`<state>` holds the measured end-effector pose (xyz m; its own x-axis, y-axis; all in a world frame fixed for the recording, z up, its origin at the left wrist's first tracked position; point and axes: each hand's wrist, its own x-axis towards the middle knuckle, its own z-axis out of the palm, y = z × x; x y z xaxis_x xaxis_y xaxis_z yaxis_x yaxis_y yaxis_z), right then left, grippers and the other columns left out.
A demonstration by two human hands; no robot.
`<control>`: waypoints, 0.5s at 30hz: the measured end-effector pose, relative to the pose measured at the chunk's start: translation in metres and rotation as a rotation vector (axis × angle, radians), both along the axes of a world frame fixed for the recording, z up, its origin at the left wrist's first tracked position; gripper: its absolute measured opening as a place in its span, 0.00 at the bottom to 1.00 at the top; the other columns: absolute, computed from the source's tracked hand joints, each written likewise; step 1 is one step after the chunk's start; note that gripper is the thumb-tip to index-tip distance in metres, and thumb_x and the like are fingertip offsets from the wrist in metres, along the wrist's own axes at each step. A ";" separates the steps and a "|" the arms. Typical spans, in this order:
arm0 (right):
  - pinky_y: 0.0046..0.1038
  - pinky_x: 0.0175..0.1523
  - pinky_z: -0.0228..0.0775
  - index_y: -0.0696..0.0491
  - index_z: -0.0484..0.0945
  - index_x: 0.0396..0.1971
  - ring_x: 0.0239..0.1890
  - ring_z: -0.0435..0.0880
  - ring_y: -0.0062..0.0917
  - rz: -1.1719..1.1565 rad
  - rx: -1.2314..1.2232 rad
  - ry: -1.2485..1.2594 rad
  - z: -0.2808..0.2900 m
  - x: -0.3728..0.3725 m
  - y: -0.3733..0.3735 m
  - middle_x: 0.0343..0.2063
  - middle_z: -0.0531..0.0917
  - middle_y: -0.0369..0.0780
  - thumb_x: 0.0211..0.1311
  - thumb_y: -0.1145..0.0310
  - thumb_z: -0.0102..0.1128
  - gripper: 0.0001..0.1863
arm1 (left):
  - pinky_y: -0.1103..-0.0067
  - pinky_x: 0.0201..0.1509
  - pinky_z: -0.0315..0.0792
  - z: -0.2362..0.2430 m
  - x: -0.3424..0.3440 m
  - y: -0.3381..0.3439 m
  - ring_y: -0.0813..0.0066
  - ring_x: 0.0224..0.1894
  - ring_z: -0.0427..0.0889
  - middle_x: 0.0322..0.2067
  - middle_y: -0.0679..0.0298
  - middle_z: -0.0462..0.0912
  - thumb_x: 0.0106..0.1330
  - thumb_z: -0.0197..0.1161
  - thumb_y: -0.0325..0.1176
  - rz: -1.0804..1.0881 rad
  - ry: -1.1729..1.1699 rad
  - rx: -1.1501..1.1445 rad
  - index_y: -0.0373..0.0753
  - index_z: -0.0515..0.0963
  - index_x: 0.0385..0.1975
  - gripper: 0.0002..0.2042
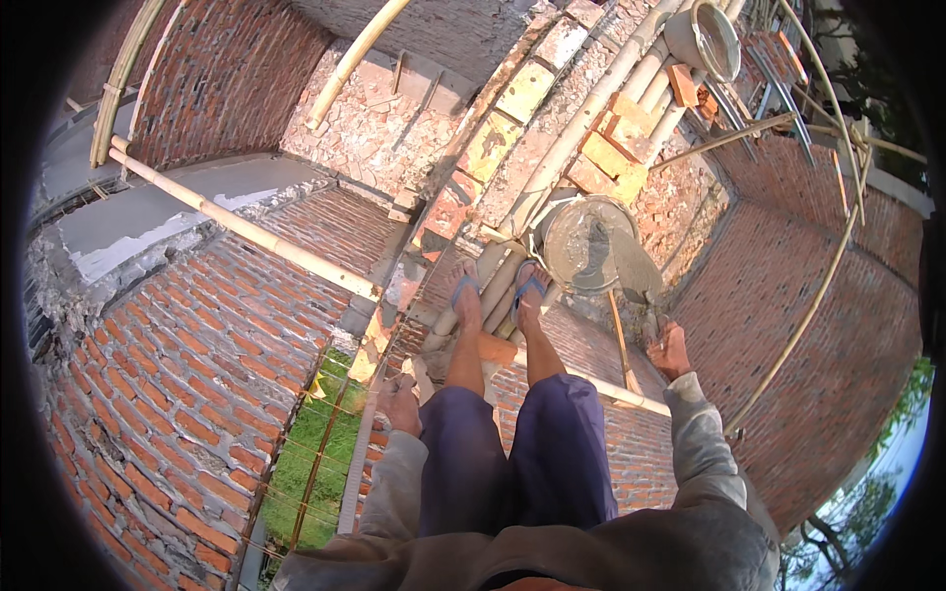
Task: The person scoops mortar from a bucket with a trowel and applies it to a brick wall. They place bricks onto the mortar and tap them into position, repeating the process to build the wall.
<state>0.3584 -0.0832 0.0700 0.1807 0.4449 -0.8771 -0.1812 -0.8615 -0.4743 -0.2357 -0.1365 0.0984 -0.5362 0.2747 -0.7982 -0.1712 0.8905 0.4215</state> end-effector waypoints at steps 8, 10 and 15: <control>0.48 0.37 0.71 0.59 0.75 0.39 0.33 0.79 0.56 1.269 0.404 -0.892 0.025 0.013 0.064 0.28 0.79 0.52 0.56 0.70 0.66 0.13 | 0.78 0.47 0.81 0.005 0.077 0.035 0.75 0.43 0.83 0.48 0.61 0.83 0.74 0.65 0.26 0.166 -0.166 0.127 0.28 0.80 0.57 0.15; 0.50 0.41 0.72 0.59 0.76 0.39 0.38 0.80 0.58 1.289 0.297 -0.868 0.030 0.015 0.076 0.30 0.80 0.54 0.54 0.70 0.67 0.14 | 0.79 0.48 0.82 0.015 0.103 0.045 0.74 0.44 0.85 0.49 0.59 0.83 0.74 0.64 0.25 0.250 -0.263 0.141 0.27 0.79 0.59 0.16; 0.52 0.46 0.74 0.59 0.77 0.39 0.42 0.82 0.57 1.234 0.126 -0.855 -0.018 0.031 0.109 0.32 0.81 0.55 0.53 0.66 0.70 0.17 | 0.72 0.56 0.80 0.031 0.178 0.048 0.72 0.51 0.84 0.51 0.60 0.81 0.77 0.61 0.26 0.318 -0.487 0.119 0.29 0.75 0.61 0.16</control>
